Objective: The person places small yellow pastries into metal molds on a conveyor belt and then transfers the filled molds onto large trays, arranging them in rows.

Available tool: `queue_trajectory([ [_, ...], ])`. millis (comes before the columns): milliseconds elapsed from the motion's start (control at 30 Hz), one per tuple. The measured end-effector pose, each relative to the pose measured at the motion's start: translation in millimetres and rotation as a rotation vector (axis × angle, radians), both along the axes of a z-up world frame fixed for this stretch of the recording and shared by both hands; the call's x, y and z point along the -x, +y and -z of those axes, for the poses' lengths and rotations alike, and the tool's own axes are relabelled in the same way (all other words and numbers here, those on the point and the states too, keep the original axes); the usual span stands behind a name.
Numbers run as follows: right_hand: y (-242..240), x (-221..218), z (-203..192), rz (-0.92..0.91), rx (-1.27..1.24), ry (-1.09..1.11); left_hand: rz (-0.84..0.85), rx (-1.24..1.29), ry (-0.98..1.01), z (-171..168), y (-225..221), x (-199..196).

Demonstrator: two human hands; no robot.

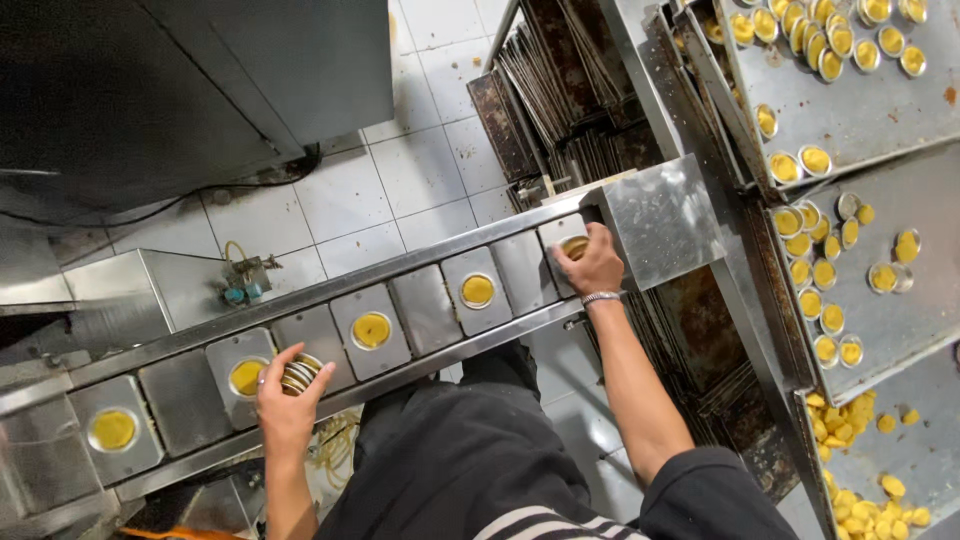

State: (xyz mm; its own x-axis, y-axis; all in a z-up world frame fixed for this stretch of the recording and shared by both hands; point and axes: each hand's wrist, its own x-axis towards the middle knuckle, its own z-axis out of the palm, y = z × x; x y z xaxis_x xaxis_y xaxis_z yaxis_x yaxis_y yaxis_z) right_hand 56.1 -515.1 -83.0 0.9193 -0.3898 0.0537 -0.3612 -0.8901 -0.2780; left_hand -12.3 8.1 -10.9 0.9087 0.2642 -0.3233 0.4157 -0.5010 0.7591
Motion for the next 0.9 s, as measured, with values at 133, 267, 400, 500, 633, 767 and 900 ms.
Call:
queue_trajectory([
  [133, 16, -4, -3, -0.185, 0.121, 0.041, 0.034, -0.033, -0.046, -19, -5, -11],
  [267, 37, 0, -1, -0.282, 0.135, -0.055, 0.032, -0.052, -0.052, -14, -1, -9],
  [400, 54, 12, 2, -0.383, 0.064, -0.116, 0.055, -0.057, -0.061, -9, 1, -4],
  [500, 66, 10, -10, -0.426, 0.045, -0.128, 0.047, -0.037, -0.049, -9, 0, -3],
  [633, 81, 9, -5, -0.475, 0.051, -0.098, 0.055, -0.066, -0.071, -7, 3, -4],
  [767, 96, 9, -8, -0.555, -0.004, -0.147, 0.026, -0.063, -0.025, -14, 2, -4],
  [900, 110, 6, -12, -0.65, -0.039, -0.203, 0.019, -0.046, -0.022, -11, 5, -2],
])
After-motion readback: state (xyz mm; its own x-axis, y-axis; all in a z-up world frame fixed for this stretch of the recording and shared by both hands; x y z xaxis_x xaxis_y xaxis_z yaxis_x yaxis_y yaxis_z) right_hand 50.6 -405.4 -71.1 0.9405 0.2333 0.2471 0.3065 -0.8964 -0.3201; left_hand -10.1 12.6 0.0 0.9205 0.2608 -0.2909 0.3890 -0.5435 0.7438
